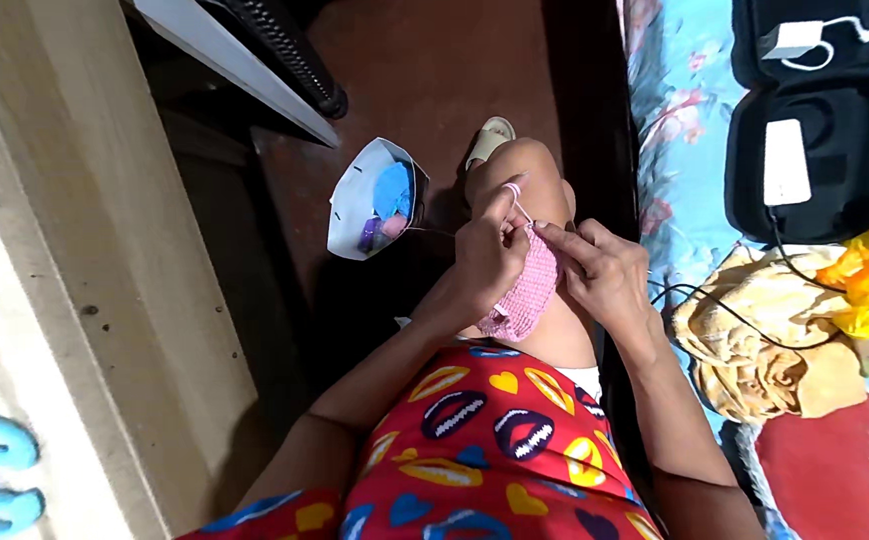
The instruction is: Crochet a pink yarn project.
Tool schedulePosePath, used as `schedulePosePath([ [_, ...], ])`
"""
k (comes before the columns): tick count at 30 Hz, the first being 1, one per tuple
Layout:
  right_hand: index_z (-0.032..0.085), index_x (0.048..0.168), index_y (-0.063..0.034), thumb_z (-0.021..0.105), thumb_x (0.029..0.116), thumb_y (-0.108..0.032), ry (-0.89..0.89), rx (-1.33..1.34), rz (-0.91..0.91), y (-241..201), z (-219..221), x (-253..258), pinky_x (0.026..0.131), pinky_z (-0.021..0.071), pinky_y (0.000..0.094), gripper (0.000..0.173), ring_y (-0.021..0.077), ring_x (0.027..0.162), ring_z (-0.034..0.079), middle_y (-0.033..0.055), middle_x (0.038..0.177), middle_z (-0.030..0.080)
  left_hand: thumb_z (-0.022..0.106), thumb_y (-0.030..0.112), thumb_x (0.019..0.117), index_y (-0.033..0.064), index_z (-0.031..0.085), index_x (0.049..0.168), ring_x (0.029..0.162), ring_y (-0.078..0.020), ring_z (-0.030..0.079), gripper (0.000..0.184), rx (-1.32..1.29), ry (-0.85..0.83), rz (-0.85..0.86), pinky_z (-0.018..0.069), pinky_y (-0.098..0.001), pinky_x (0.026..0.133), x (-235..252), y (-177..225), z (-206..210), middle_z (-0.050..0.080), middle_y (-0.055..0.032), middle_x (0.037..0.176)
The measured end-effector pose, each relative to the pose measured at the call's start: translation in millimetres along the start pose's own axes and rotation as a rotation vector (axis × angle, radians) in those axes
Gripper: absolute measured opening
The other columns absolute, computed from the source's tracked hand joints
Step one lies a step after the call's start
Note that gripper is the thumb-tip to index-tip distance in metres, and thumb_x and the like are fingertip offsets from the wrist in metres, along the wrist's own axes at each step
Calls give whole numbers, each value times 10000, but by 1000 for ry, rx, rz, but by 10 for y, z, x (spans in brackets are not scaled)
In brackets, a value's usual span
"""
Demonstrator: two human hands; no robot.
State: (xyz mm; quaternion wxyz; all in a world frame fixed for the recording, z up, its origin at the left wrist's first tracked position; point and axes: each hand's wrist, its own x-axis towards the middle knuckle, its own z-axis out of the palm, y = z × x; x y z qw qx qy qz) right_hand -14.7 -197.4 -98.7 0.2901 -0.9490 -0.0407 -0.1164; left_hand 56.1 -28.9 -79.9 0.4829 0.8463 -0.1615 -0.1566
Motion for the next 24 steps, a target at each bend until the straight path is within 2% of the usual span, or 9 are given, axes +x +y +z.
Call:
schedulePosePath([
  [5,771,1229,-122,597,955,-75,-4,-76,-7,-83,30,-8,465,433,380,328,279,596,600,147,796,630,586,-34,911,62,475,1500,585,-104,546,606,21,9,4,442,-233,473,-22,-12,2,656,-49,870],
  [10,766,1226,-111,606,952,-68,-5,-157,17,-179,77,-5,462,455,397,320,305,618,627,160,831,651,586,-14,935,61,474,1499,604,-156,565,580,136,0,26,469,-292,499,-71,2,14,654,-83,877],
  [15,766,1203,-91,607,962,-77,3,-182,41,-255,127,7,465,458,397,289,309,637,640,164,845,655,574,-4,955,53,470,1494,640,-184,584,552,271,7,107,485,-311,520,-122,17,19,659,-134,1027],
  [18,759,1227,-92,613,950,-52,22,-88,68,-226,149,-4,476,477,403,316,294,635,643,160,850,659,588,-22,939,36,510,1475,656,-160,585,545,208,101,155,495,-282,544,-62,-75,97,658,-130,1021],
  [21,767,1222,-100,608,953,-49,66,-6,68,-172,169,-23,473,457,385,316,263,601,613,141,815,647,585,-42,931,20,446,1514,607,-105,515,603,38,101,125,446,-211,518,-41,-86,94,630,-98,934],
  [24,767,1226,-109,610,957,-60,79,-55,34,-176,195,-38,464,458,390,315,283,608,625,152,820,648,595,-56,919,14,407,1539,574,-99,498,651,-41,98,112,430,-203,497,-54,-117,90,637,-104,897],
])
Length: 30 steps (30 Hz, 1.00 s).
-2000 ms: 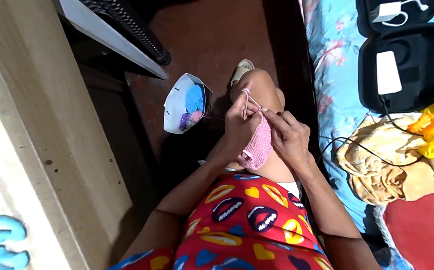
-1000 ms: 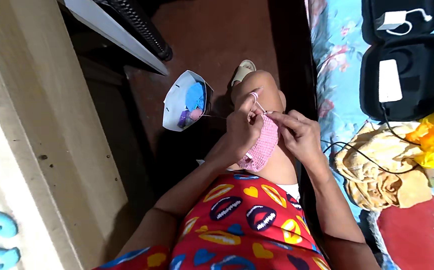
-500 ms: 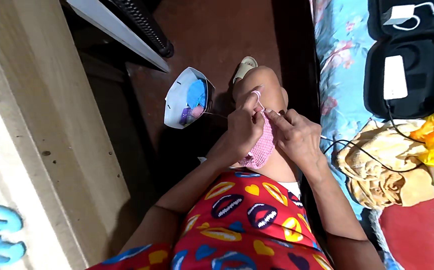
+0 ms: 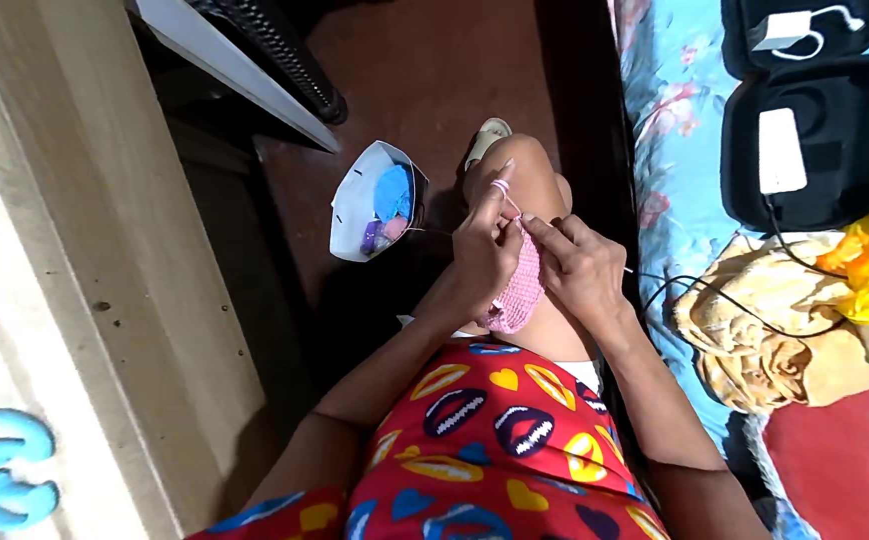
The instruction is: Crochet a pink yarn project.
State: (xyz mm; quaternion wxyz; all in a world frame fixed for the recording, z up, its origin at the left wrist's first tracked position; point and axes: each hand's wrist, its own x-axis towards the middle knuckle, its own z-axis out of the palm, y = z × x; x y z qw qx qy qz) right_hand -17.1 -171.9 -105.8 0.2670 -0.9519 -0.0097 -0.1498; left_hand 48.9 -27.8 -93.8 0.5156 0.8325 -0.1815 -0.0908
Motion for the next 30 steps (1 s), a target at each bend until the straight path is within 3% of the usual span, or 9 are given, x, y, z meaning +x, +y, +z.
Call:
schedulePosePath([
  [4,771,1208,-106,619,965,-77,-4,-28,-38,12,3,6,471,467,389,288,291,631,636,155,833,649,579,-75,901,-29,426,1515,561,-87,466,634,-3,19,81,407,-186,477,9,-72,18,597,-89,858],
  [7,771,1208,-103,606,963,-62,-2,43,-56,86,4,22,473,453,375,298,267,602,606,142,807,632,578,-79,868,-88,455,1471,616,-45,519,616,-107,62,135,451,-167,548,79,-155,73,638,-76,881],
  [14,745,1272,-111,555,955,-8,26,284,14,203,62,-20,503,437,324,385,176,599,553,104,798,609,616,-148,836,-115,365,1491,719,-56,638,702,-570,34,-63,559,-200,687,135,-100,45,674,-81,961],
  [17,748,1263,-98,549,944,0,44,297,25,180,66,-23,498,426,317,389,174,595,543,104,786,597,632,-129,841,-96,392,1488,690,-33,639,691,-479,70,-67,552,-183,673,102,-55,37,695,-48,883],
  [21,755,1234,-70,560,951,-10,79,279,58,49,47,-19,536,480,340,348,200,646,603,124,832,645,647,-53,921,20,371,1553,579,-49,578,693,-205,45,-34,493,-173,527,-45,23,-8,685,-48,816],
  [24,722,1251,-49,557,981,-23,43,401,245,-167,-27,-4,748,589,357,318,179,879,715,112,1040,741,608,-31,930,47,385,1558,548,-86,560,672,-85,52,61,487,-207,491,-126,23,42,675,-66,804],
  [25,701,1264,-62,560,985,-28,20,518,352,-227,-60,16,745,580,303,314,122,858,699,70,1030,741,607,-42,929,20,400,1544,590,-86,595,652,-98,71,116,521,-210,541,-133,10,65,688,-83,836],
  [28,609,1246,-80,561,939,42,20,1006,583,-297,-113,76,473,420,166,333,34,525,480,0,707,545,605,-88,915,-18,412,1521,644,-64,606,640,-265,114,165,533,-184,601,-108,30,83,677,-88,872],
  [30,599,1239,-86,562,922,58,49,1072,565,-285,-112,62,465,389,152,350,19,512,448,-20,690,519,591,-113,899,-13,375,1540,605,-46,566,684,-412,86,71,495,-162,558,-80,119,27,660,-59,842],
])
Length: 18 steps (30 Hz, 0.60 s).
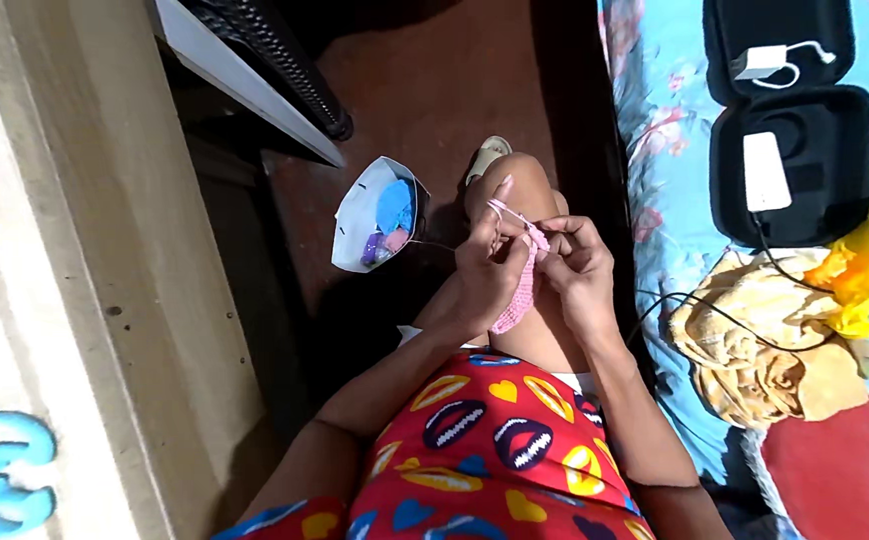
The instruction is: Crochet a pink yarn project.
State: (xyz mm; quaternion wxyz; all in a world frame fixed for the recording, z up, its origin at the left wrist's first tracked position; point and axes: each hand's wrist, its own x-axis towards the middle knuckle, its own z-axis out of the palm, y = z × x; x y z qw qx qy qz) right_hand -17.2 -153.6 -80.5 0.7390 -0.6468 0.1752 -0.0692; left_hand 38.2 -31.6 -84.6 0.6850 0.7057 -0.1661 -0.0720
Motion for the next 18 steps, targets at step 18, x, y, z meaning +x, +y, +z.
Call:
schedulePosePath([
  [18,781,1160,-60,606,948,-40,-8,-1064,-769,-27,-256,-7,507,458,351,275,254,640,617,132,808,666,592,-45,811,1,410,1547,522,-65,425,759,326,-97,32,356,-197,469,160,92,-158,534,-16,686],
])
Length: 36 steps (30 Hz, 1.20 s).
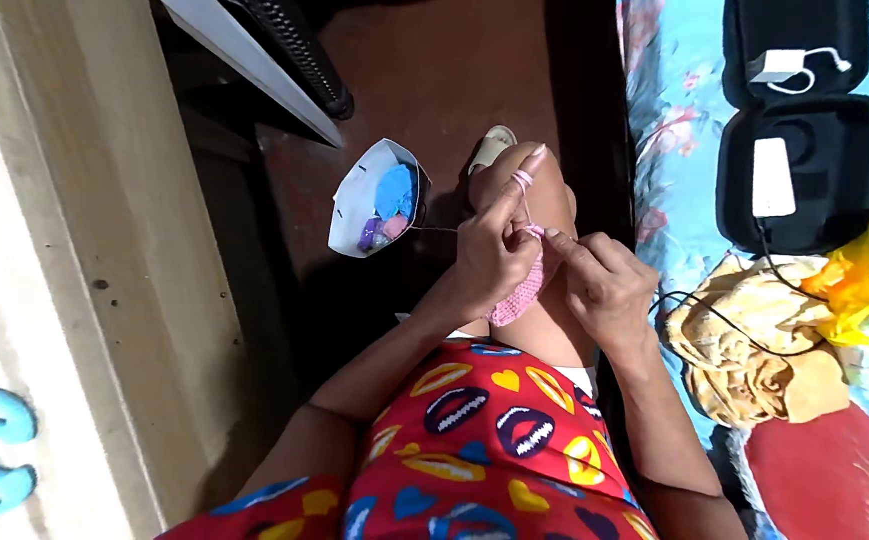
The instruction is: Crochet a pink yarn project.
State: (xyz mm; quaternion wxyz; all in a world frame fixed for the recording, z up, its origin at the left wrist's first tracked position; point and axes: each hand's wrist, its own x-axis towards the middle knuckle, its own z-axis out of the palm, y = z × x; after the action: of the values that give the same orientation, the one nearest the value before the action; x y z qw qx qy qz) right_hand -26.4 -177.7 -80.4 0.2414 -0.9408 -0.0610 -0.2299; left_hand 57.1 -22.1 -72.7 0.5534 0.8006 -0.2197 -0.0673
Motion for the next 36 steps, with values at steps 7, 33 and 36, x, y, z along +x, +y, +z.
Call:
schedulePosePath([
  [7,770,1123,4,605,939,18,-80,578,271,141,-34,-33,706,513,148,247,30,771,607,49,869,663,483,-157,826,13,236,1603,607,-68,573,834,-787,-167,-316,531,-225,645,143,-36,-42,588,-16,714],
  [33,692,1246,-48,578,972,18,-70,1158,640,-178,-195,11,506,433,122,304,-23,586,526,-23,886,692,563,-123,888,-77,315,1536,720,-49,597,696,-535,-159,-53,540,-196,702,-71,241,-49,614,-26,863],
  [36,667,1256,18,538,983,39,-44,919,487,-235,-228,6,763,554,149,303,-5,877,663,31,1115,721,566,-100,917,-34,269,1577,712,-58,607,727,-507,-119,-83,548,-193,673,-143,316,-108,626,-53,947],
])
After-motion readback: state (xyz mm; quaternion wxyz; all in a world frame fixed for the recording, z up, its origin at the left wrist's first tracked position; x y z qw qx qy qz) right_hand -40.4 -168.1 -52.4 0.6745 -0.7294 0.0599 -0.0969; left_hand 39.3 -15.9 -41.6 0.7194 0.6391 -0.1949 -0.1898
